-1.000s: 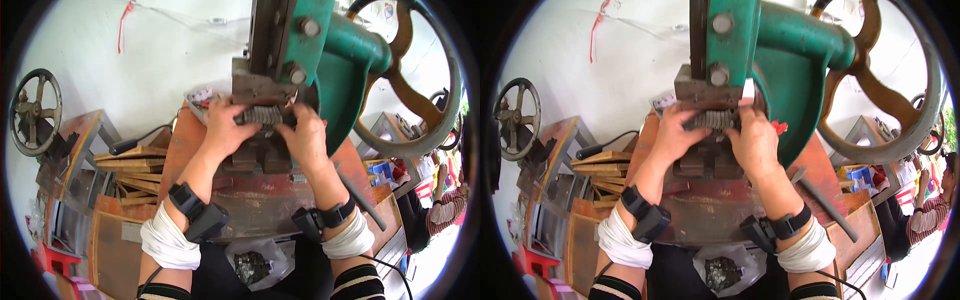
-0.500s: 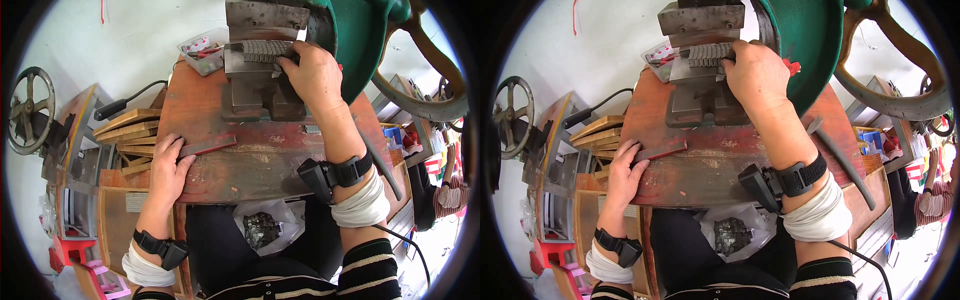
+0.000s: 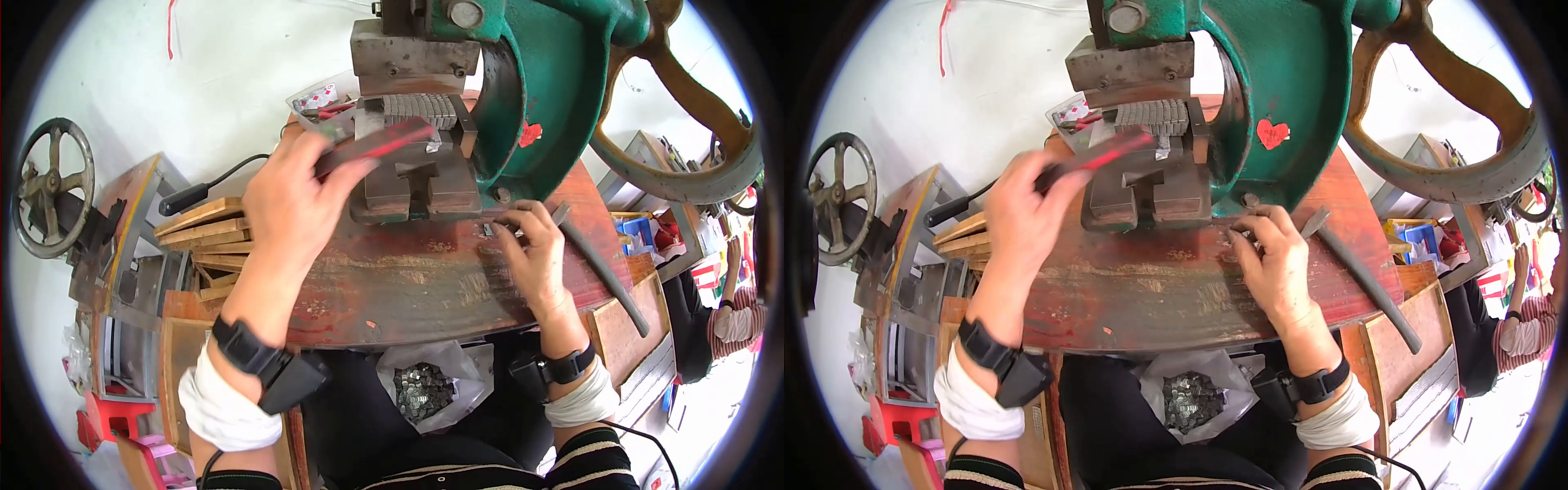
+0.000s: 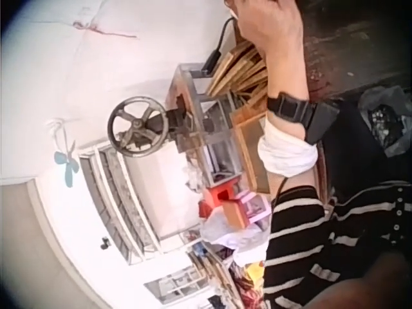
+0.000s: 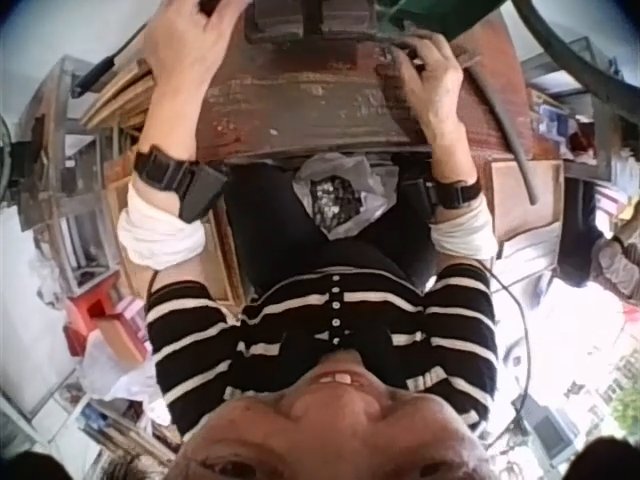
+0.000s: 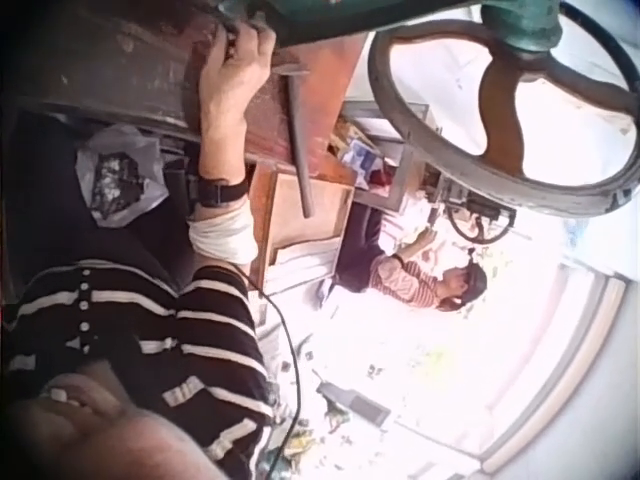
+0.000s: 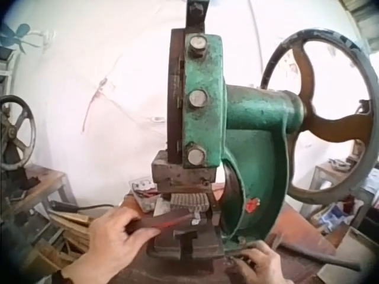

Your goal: Operating a manual press machine to process or assemble small metal fasteners and components.

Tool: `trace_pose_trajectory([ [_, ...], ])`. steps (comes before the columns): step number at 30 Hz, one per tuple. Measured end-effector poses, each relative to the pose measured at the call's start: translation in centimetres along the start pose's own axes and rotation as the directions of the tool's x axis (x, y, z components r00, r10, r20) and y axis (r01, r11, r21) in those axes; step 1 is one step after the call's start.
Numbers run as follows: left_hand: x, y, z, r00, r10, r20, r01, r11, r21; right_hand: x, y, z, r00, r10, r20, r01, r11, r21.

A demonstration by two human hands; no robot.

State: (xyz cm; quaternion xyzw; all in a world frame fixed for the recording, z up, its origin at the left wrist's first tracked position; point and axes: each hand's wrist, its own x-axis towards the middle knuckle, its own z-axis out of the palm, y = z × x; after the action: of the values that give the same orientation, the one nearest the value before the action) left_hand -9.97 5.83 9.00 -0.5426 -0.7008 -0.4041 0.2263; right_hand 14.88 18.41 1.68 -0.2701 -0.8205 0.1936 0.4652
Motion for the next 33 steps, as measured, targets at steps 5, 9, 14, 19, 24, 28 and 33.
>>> trace_pose_trajectory([
  [5,2.3,0.4,3.0,0.996,0.09,0.012,-0.091,0.986,0.136,-0.5,0.8,0.6,0.989,0.127,0.081,-0.128,0.992,0.009],
  [9,3.7,2.4,3.2,0.987,-0.054,0.151,0.028,0.985,0.169,-1.0,1.9,1.0,0.994,0.072,0.087,-0.067,0.996,-0.061],
  [14,4.5,2.0,4.0,0.948,-0.214,0.236,0.135,0.941,0.311,-1.0,1.2,1.0,0.994,0.037,0.102,-0.032,0.998,-0.057],
  [19,5.1,1.1,5.1,0.886,-0.254,0.388,0.184,0.961,0.209,-1.0,1.3,1.0,0.993,0.029,0.112,-0.022,0.998,-0.061],
  [24,5.6,1.8,4.5,0.83,-0.31,0.463,0.179,0.936,0.304,-0.9,0.8,1.0,0.991,-0.009,0.13,0.015,0.999,-0.047],
  [28,3.4,2.7,5.4,0.904,-0.299,0.307,0.194,0.925,0.328,-1.1,1.1,0.7,0.988,0.056,0.143,-0.05,0.997,-0.051],
  [33,4.8,3.8,4.6,0.884,-0.326,0.334,0.18,0.898,0.4,-0.8,1.3,0.7,0.99,-0.009,0.142,0.021,0.996,-0.086],
])
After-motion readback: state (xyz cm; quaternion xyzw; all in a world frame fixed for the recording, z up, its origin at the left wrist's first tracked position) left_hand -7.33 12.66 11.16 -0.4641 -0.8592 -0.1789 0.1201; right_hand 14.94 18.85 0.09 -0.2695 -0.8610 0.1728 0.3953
